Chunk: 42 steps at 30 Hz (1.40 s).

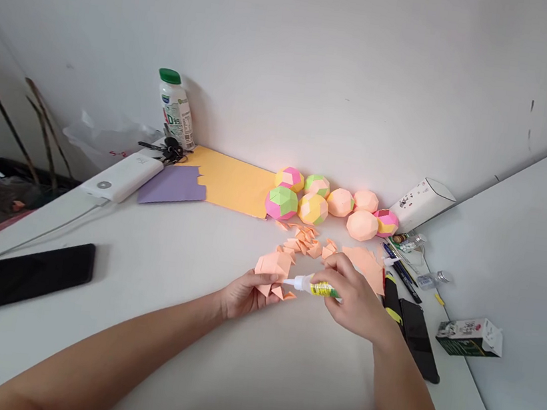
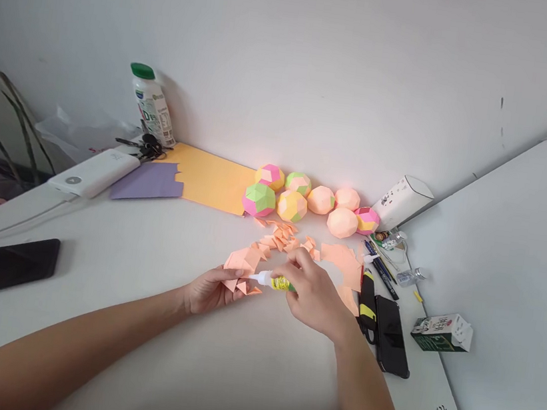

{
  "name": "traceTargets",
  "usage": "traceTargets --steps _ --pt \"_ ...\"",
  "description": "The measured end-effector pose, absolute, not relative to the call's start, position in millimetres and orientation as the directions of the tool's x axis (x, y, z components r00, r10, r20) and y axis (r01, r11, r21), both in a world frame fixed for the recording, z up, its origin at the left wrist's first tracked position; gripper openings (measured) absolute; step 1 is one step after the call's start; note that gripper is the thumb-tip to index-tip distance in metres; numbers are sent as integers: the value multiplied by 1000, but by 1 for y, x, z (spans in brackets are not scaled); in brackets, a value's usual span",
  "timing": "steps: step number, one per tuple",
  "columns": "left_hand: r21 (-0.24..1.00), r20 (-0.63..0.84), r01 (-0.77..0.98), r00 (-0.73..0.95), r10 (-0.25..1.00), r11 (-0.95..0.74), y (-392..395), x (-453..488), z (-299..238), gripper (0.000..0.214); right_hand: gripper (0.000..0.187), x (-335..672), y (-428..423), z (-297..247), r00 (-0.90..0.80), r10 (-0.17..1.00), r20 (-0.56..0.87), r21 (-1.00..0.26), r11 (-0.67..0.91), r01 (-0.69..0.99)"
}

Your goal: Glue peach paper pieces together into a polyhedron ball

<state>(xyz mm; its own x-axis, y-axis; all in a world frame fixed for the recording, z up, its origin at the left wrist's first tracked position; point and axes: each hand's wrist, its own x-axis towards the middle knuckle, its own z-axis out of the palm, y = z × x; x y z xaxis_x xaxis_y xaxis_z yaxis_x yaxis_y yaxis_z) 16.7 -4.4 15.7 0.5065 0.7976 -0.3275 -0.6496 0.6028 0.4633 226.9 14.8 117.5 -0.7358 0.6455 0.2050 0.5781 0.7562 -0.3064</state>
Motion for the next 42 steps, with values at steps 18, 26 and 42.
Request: traceTargets --steps 18,26,42 --pt "509 -295 -646 490 820 569 -6 19 9 16 24 276 16 22 -60 923 380 -465 247 850" --pt "497 -302 -645 499 812 581 -8 19 11 20 27 264 14 8 -233 798 555 -57 316 947" --pt "484 -213 -704 481 851 519 -7 20 11 12 6 180 -10 25 -396 717 573 -592 697 405"
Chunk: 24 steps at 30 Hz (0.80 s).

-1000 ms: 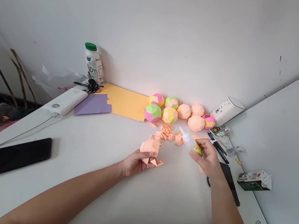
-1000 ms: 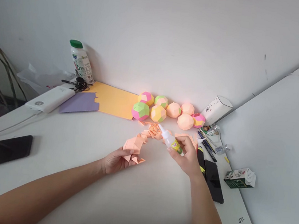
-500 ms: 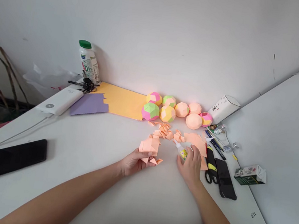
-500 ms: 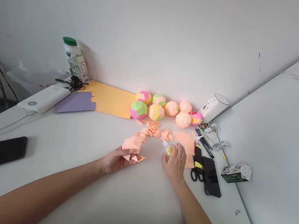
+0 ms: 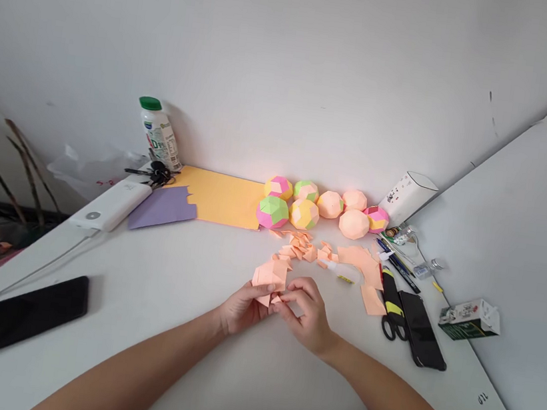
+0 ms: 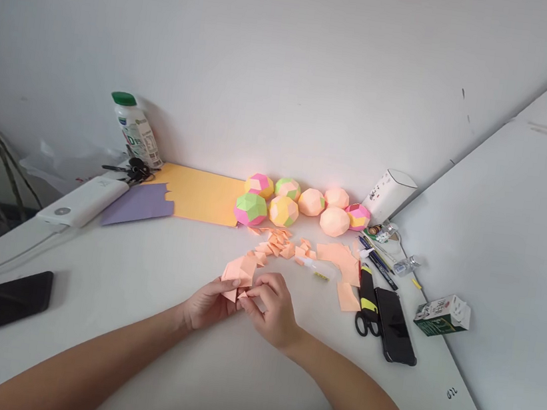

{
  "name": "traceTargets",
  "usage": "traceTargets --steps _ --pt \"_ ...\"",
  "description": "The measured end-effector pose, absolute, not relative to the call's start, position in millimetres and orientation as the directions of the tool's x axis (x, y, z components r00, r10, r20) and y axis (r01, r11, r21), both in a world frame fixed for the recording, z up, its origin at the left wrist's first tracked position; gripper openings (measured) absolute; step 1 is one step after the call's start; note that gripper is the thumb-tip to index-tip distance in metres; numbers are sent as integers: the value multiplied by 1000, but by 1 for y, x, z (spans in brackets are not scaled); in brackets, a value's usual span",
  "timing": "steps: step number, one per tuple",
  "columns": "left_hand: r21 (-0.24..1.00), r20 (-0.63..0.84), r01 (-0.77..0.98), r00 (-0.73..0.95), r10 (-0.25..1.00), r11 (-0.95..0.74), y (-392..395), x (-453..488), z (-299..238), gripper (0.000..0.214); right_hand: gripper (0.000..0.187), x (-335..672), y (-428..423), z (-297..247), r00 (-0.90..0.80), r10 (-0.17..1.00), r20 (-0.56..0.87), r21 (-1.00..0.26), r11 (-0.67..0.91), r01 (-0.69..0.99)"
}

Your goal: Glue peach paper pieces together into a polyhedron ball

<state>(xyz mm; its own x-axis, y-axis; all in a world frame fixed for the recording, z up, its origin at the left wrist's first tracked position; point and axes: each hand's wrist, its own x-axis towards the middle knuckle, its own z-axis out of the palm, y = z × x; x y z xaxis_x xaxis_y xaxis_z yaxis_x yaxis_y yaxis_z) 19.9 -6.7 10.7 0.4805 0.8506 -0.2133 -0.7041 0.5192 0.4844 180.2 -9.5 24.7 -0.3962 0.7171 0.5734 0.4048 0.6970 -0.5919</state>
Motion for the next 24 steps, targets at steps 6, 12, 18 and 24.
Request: traceTargets --steps 6,12,18,24 --pt "483 -220 -683 511 831 548 -5 19 10 19 10 191 -4 18 -344 848 402 -827 498 261" --pt "530 -271 -641 494 826 556 -4 19 13 31 22 200 3 8 -362 928 -87 -993 -109 -42" --pt "526 -241 -637 523 818 563 -4 18 5 30 25 199 6 5 -418 868 -267 -857 -412 -308" --pt "530 -204 -649 527 825 545 -8 20 3 26 25 196 4 4 -463 856 -232 -805 -436 -402"
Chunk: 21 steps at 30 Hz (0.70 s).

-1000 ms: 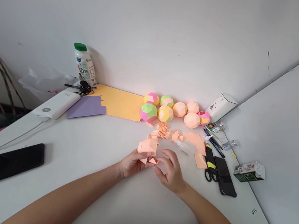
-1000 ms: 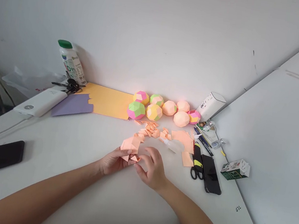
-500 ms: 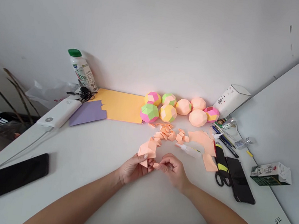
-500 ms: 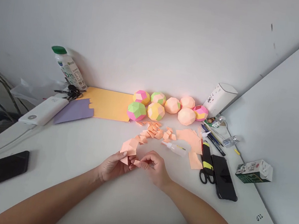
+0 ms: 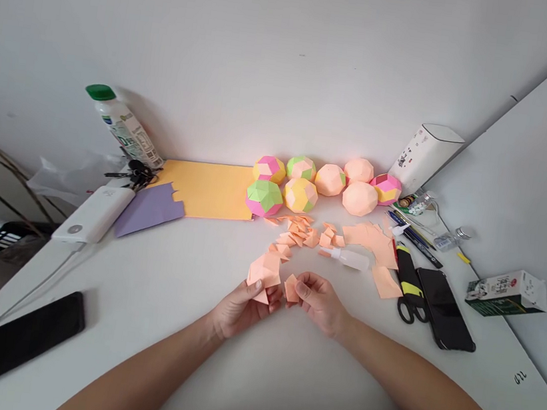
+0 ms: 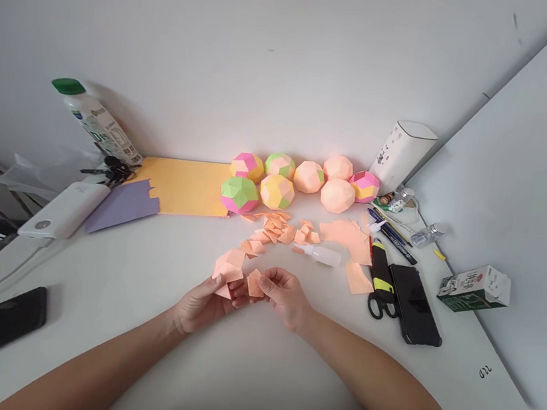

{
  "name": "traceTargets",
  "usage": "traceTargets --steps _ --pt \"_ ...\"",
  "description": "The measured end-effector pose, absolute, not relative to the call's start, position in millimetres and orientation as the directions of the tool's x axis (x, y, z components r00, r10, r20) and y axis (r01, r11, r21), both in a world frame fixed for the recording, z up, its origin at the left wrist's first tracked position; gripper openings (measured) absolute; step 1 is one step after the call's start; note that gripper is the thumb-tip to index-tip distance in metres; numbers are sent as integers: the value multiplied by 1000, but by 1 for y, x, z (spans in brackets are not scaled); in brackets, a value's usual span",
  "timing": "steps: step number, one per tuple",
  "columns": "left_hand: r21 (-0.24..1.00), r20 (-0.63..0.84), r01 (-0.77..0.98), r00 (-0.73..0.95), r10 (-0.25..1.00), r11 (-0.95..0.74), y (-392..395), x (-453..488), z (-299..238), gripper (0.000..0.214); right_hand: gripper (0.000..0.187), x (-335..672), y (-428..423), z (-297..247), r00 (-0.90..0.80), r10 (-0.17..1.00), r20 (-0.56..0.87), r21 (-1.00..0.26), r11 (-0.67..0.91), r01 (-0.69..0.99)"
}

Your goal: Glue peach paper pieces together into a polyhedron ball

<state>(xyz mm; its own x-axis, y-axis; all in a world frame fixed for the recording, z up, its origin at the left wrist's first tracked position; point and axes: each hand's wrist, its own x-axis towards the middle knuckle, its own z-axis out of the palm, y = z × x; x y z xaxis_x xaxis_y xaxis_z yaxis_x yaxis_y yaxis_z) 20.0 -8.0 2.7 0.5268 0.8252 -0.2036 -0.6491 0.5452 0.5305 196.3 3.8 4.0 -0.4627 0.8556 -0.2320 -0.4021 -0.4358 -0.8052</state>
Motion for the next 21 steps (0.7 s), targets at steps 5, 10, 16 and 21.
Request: traceTargets --steps 5,10,16,21 --pt "548 -254 -654 463 849 521 -12 22 3 23 30 195 2 5 -388 874 -292 -848 -424 -317" --pt "568 -267 -649 436 859 506 -13 24 2 22 31 193 0 6 -365 892 -267 -871 -385 -305" --pt "612 -248 -624 432 867 486 -12 26 7 23 31 192 -1 7 -374 892 -256 -883 -373 -285" --pt "638 -234 -597 452 861 487 -13 27 10 25 29 190 -2 5 -379 899 -220 -895 -341 -288"
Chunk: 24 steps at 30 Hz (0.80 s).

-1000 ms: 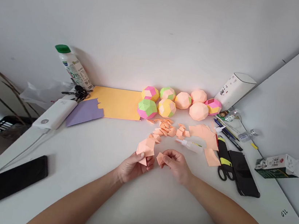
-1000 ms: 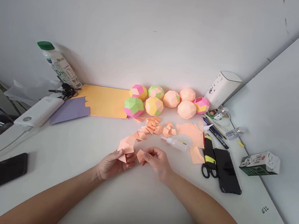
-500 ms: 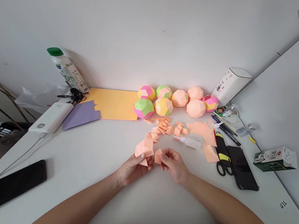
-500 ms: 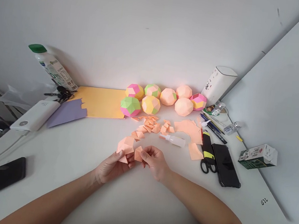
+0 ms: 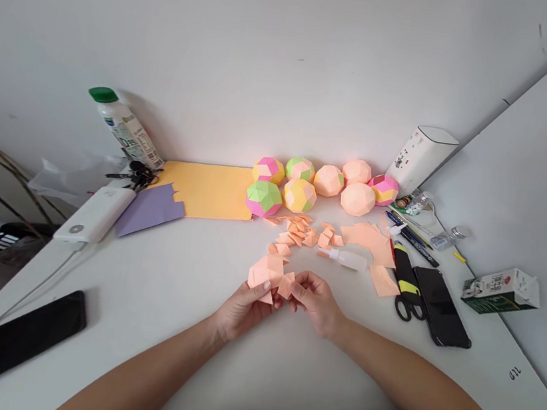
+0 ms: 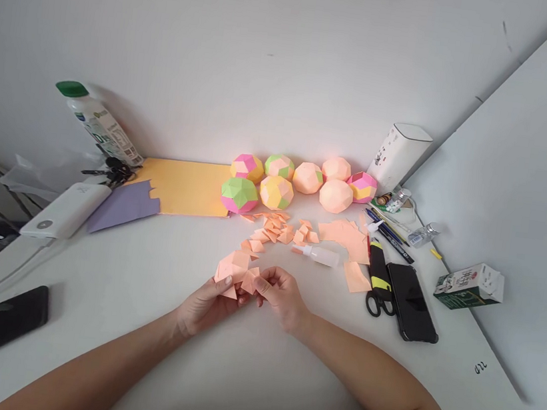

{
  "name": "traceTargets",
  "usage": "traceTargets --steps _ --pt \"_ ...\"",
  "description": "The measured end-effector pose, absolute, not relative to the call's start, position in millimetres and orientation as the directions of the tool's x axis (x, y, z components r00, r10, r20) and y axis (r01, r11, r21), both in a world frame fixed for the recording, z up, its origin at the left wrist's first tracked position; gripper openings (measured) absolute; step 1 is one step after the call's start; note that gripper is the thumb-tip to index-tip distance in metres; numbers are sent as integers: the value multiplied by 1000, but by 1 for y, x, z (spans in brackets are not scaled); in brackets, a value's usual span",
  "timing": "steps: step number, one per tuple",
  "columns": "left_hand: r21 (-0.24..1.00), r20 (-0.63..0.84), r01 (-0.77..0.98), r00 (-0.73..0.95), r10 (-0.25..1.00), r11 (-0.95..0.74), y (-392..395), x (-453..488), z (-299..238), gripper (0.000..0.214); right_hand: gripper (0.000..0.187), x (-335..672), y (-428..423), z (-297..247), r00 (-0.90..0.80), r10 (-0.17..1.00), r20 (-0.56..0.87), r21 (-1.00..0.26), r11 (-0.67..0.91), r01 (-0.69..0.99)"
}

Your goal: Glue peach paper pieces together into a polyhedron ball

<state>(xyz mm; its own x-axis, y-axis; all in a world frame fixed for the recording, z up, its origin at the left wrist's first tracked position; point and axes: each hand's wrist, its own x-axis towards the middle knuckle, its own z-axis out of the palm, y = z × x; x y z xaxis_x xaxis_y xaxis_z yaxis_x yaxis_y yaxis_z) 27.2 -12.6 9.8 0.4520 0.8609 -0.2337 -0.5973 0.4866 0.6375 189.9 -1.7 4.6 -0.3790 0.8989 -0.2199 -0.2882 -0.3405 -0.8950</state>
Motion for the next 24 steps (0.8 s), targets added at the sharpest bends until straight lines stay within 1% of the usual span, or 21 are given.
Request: traceTargets --steps 4,8,12,18,24 --pt "678 -199 -578 451 870 454 -13 28 9 24 28 188 -3 4 -392 896 -209 -898 -334 -286" --pt "688 -153 -583 465 872 432 -13 29 9 20 27 187 -5 6 -407 893 -194 -901 -326 -286" --pt "696 -114 -586 480 870 415 -14 31 12 21 28 186 -6 9 -408 889 -207 -905 -333 -266" --pt "693 -106 -593 479 871 410 -15 31 12 19 25 185 -6 10 -408 889 -206 -897 -339 -284" --pt "692 -130 -592 462 878 413 -15 32 13 19 23 185 -6 12 -424 883 -202 -915 -325 -240"
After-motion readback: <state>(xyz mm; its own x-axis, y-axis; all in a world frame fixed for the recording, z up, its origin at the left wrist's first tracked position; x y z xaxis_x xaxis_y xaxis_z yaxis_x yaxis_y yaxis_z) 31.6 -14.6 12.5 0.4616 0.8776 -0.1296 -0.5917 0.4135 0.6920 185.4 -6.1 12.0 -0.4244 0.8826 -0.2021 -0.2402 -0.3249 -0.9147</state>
